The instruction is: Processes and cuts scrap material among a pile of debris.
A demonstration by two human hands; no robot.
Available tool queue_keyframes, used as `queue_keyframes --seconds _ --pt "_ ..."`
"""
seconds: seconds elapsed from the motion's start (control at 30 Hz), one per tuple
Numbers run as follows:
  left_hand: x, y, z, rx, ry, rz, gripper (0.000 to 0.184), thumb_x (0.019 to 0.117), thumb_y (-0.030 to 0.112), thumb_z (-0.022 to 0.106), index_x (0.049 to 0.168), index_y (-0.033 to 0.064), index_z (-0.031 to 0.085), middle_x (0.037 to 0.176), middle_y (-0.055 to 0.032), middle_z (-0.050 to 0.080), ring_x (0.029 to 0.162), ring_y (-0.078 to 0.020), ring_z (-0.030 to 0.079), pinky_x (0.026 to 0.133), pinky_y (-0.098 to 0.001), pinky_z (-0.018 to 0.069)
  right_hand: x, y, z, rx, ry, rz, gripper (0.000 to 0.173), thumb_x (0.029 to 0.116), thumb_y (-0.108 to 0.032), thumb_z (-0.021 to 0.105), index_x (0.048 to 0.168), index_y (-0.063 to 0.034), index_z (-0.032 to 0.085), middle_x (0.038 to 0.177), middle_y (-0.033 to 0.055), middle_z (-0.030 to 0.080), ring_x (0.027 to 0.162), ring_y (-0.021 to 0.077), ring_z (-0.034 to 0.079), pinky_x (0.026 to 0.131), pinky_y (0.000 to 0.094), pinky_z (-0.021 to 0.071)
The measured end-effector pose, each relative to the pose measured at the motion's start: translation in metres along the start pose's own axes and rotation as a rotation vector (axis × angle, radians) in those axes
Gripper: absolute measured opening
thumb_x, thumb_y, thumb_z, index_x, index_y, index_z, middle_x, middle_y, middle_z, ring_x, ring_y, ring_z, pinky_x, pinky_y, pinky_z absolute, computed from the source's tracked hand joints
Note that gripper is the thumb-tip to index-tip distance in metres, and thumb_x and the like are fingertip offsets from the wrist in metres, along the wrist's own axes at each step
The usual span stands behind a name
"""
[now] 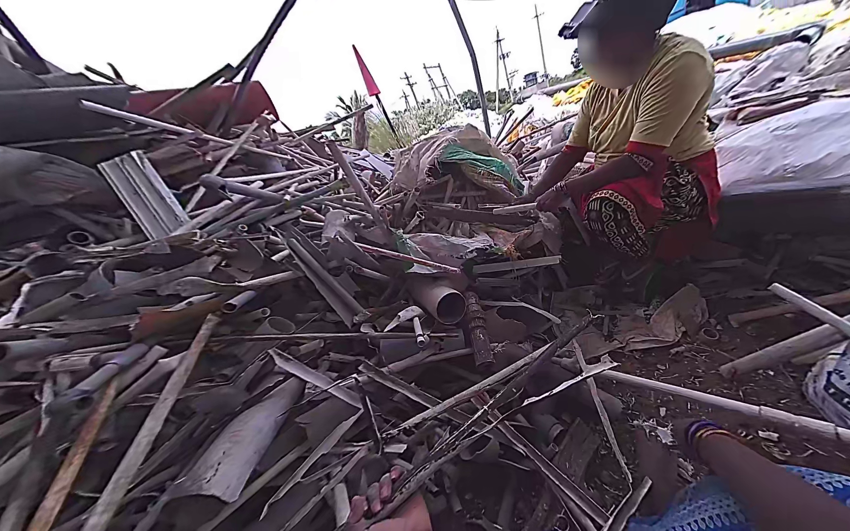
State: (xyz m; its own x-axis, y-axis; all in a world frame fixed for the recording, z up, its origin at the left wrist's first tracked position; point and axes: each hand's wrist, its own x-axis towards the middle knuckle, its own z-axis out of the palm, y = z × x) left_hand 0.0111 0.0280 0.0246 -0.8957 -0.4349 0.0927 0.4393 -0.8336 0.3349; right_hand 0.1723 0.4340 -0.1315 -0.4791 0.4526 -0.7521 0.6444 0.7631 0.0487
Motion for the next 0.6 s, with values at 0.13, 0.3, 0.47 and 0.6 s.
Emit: queue_keyframes --seconds 0.13,0.3,0.47,0.6 --pt "0.0 0.0 0.001 -0.008 -0.007 0.001 0.054 0.1075 0.02 0.026 0.059 0.0164 0.048 0.045 0.0061 0.045 0.042 -0.0081 0.051 0.057 -0.025 0.0545 0.001 0.003 0.0 -0.069 -0.014 -0.036 0.044 0.1012 -0.031 0.059 0.124 0.0062 0.065 0.133 0.0295 0.062 0.128 0.0455 0.058 0.102 0.0664 0.0435" --pt "-0.002 0.0 0.004 -0.037 -0.013 -0.005 0.054 0.1081 0.02 0.026 0.059 0.0154 0.048 0.045 0.0057 0.045 0.042 -0.0085 0.05 0.058 -0.025 0.0547 -0.01 0.002 -0.008 -0.079 -0.013 0.006 0.045 0.0991 -0.033 0.063 0.121 0.0065 0.066 0.132 0.0287 0.062 0.126 0.0445 0.058 0.1 0.0658 0.0444" --pt "-0.001 0.002 -0.001 -0.043 -0.047 -0.041 0.054 0.1062 0.019 0.025 0.058 0.0149 0.049 0.046 0.0047 0.048 0.044 -0.0083 0.052 0.058 -0.0248 0.0543 -0.018 0.001 -0.002 -0.03 0.053 -0.045 0.042 0.1017 -0.02 0.055 0.125 0.0143 0.061 0.139 0.0328 0.057 0.134 0.0481 0.052 0.107 0.0648 0.0399" --pt "0.001 0.004 -0.001 -0.037 -0.04 -0.034 0.054 0.1075 0.02 0.026 0.059 0.0137 0.049 0.046 0.0039 0.048 0.044 -0.0089 0.053 0.06 -0.0263 0.0562 -0.022 -0.004 -0.012 0.05 0.03 0.044 0.043 0.103 -0.026 0.057 0.124 0.0102 0.063 0.137 0.0299 0.059 0.131 0.0443 0.056 0.105 0.0638 0.0426"
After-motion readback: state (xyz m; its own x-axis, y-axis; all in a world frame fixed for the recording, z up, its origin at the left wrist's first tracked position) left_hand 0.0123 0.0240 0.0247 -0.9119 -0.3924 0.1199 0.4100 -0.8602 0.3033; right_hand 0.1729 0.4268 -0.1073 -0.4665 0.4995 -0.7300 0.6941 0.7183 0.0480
